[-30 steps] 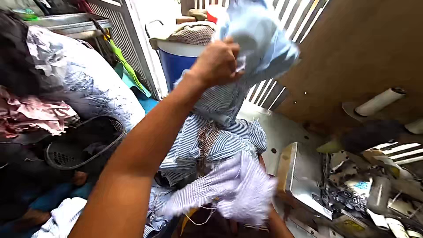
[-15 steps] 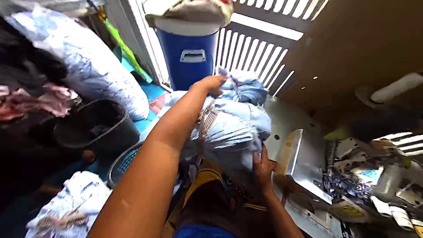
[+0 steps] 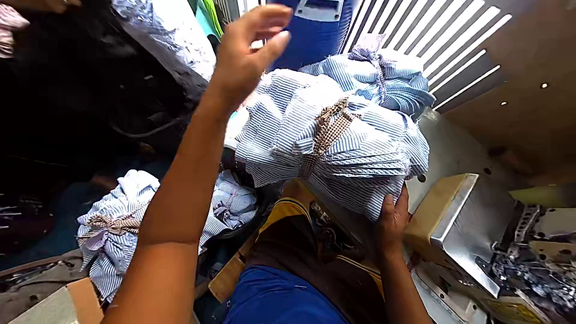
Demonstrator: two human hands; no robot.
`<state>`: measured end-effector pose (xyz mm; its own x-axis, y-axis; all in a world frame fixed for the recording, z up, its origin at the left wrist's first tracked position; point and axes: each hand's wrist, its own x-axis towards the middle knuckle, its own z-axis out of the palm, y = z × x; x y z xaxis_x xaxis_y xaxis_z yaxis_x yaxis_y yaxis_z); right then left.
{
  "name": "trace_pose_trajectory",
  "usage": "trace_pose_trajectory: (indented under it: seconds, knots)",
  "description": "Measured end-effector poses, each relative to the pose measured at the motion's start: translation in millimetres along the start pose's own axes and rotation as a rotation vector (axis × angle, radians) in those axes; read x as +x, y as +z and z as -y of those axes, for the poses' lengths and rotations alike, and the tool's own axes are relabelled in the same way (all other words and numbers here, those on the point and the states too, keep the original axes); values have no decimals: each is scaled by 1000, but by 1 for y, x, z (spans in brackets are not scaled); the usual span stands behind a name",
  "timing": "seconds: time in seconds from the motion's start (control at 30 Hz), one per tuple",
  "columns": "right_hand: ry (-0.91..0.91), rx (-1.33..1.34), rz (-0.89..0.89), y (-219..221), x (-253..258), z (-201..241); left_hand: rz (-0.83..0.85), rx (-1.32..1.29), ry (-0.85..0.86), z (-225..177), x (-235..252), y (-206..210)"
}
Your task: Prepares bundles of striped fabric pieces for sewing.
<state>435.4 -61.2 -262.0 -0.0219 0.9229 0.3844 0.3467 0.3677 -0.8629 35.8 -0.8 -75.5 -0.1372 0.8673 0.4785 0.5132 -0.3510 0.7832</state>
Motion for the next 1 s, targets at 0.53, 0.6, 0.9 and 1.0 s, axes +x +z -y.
trace_pose_trajectory:
  seconds: [0.53,0.6,0.9,1.0]
  knots:
    - [-23,41,32,-1,-3,3,344,248,5,70,-55,39]
    - [-12,37,16,-1,-4,3,290,282,47,83,-64,48]
    - [12,22,31,-2,-7,6,238,171,132,100,-88,46]
    - [0,-32,-12,-2,-5,6,203,222,54,101,-83,47]
